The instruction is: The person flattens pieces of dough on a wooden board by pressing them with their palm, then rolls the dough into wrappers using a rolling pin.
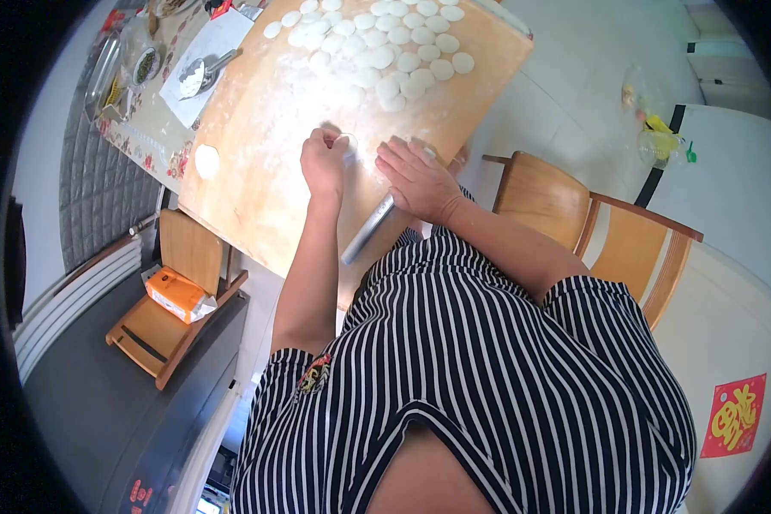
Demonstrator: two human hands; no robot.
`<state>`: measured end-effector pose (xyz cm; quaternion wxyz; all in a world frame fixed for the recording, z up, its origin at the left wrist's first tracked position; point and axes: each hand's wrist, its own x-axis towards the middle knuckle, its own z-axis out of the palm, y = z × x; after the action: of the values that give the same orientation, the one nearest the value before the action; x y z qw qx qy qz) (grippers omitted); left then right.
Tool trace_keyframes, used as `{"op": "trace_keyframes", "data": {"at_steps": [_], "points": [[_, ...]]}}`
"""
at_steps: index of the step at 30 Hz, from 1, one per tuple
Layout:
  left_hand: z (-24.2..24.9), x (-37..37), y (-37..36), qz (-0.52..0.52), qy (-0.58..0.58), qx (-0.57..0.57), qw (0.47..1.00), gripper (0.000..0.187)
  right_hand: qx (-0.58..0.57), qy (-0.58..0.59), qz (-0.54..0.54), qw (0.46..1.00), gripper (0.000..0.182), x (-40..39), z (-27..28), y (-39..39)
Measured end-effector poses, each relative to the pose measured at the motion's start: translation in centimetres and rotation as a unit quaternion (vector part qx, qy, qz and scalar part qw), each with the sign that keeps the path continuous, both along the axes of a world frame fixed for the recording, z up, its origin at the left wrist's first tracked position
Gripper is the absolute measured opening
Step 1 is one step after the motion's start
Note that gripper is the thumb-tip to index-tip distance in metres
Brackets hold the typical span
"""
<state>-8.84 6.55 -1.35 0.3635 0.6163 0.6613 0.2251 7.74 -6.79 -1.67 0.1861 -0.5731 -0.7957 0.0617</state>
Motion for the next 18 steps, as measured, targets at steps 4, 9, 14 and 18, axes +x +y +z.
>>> {"op": "trace_keyframes", "data": {"at_steps": [4, 9, 14, 18], "points": [[0.0, -1.3, -0.7, -0.137, 0.083, -0.022, 0.987, 0.017, -0.007, 0.011, -0.013, 1.0, 0.057, -0.5, -0.2, 0.5], [0.3, -3.7, -4.6, -0.112, -0.016, -0.063, 0.992, 0.017, 0.026, 0.019, -0.036, 0.999, 0.057, -0.5, -0.1, 0.7], [0.0, -5.7, -0.7, 0.059, -0.17, -0.131, 0.975, 0.014, 0.021, 0.001, -0.019, 1.0, 0.056, -0.5, 0.1, 1.1], [0.6, -5.6, -0.7, -0.13, 0.047, -0.095, 0.986, 0.017, 0.013, 0.008, -0.024, 1.0, 0.056, -0.6, 0.2, 1.4]]}}
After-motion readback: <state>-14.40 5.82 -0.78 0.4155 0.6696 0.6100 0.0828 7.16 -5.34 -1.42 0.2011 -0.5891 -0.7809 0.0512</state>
